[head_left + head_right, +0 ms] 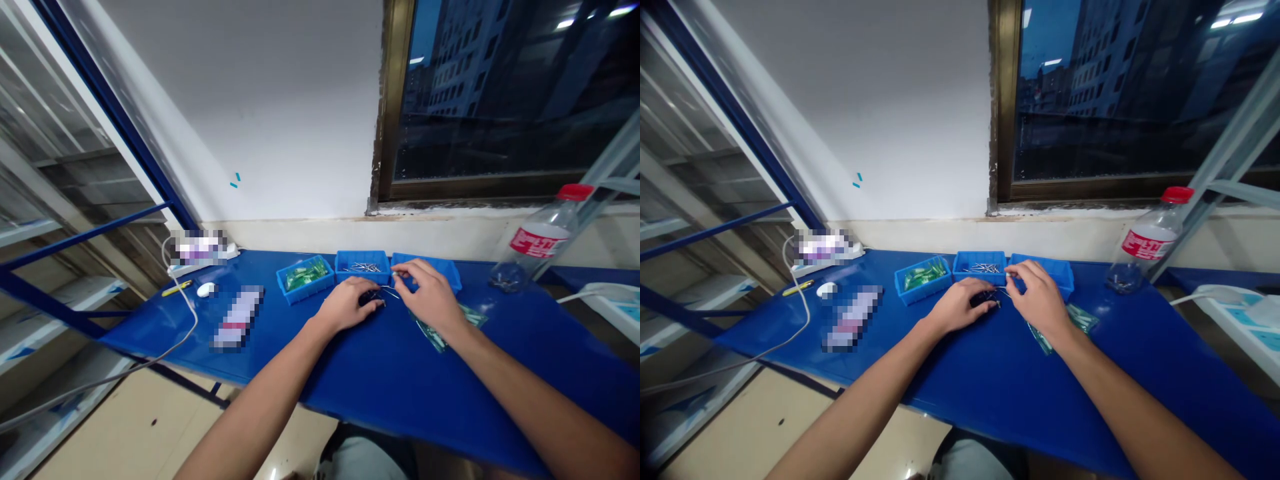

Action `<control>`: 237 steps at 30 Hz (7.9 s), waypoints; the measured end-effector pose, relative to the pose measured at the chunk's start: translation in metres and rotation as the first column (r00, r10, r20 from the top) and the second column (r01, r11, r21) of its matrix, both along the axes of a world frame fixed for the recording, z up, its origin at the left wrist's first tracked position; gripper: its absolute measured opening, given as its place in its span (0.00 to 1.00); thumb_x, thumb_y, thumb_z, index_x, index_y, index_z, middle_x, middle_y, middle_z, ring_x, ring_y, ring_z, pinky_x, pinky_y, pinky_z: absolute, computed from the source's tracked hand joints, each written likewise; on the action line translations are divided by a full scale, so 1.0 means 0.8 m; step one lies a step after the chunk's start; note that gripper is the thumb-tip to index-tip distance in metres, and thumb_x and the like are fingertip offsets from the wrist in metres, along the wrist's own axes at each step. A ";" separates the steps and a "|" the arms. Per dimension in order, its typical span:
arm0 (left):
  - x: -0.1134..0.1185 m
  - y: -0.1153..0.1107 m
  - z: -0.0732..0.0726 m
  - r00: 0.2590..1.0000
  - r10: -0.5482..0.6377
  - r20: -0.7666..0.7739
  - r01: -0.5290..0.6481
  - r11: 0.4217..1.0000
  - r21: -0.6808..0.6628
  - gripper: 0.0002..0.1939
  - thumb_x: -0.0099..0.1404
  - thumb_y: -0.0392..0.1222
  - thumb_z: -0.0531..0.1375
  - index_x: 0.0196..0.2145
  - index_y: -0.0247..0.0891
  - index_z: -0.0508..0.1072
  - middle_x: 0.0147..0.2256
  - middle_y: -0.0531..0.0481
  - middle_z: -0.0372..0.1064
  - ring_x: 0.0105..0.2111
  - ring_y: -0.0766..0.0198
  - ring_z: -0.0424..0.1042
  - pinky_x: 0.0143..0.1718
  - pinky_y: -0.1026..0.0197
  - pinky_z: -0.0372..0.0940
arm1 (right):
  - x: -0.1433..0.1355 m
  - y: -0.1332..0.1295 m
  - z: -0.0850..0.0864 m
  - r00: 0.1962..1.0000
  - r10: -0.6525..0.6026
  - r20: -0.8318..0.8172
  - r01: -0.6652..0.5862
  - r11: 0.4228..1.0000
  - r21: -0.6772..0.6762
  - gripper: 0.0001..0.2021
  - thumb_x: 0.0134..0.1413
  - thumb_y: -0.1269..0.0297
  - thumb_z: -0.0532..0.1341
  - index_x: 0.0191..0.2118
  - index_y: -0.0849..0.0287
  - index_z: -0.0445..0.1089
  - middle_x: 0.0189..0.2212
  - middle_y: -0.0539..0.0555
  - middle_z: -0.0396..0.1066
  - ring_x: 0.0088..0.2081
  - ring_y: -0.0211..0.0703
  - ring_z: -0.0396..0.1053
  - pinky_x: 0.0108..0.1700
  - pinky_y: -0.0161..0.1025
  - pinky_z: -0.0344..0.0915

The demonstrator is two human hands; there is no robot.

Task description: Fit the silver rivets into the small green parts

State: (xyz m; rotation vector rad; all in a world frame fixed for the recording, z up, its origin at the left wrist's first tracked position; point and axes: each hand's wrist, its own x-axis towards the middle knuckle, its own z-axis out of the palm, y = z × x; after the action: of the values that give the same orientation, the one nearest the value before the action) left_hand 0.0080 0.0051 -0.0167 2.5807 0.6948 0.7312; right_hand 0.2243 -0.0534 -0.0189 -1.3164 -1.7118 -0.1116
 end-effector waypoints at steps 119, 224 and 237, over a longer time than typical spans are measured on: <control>0.010 -0.003 0.005 0.863 0.141 0.485 0.086 0.905 -0.416 0.25 0.69 0.41 0.65 0.61 0.36 0.67 0.42 0.44 0.79 0.42 0.60 0.80 0.47 0.59 0.74 | -0.023 -0.007 -0.011 0.959 0.188 -0.211 -0.241 0.934 -0.263 0.12 0.68 0.57 0.59 0.41 0.53 0.79 0.36 0.53 0.79 0.34 0.45 0.75 0.38 0.42 0.70; 0.009 -0.005 0.001 0.930 0.129 0.344 0.110 0.796 -0.595 0.20 0.68 0.50 0.67 0.50 0.33 0.81 0.44 0.40 0.83 0.40 0.55 0.83 0.46 0.57 0.77 | -0.026 -0.010 -0.007 0.981 0.143 -0.129 -0.161 0.977 -0.141 0.05 0.61 0.66 0.63 0.39 0.53 0.77 0.38 0.53 0.76 0.35 0.45 0.70 0.37 0.42 0.68; 0.005 -0.001 -0.005 0.945 0.100 0.310 0.023 0.930 -0.368 0.34 0.63 0.31 0.68 0.66 0.40 0.68 0.37 0.50 0.82 0.36 0.62 0.82 0.44 0.62 0.75 | -0.026 -0.007 -0.010 0.961 0.152 -0.229 -0.209 0.945 -0.250 0.10 0.66 0.56 0.62 0.41 0.53 0.79 0.36 0.54 0.76 0.36 0.46 0.74 0.38 0.42 0.70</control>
State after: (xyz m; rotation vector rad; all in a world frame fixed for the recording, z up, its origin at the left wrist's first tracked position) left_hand 0.0120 0.0044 -0.0209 2.0508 0.7009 0.9146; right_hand 0.2039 -0.0592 -0.0270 -1.3067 -1.7002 0.3696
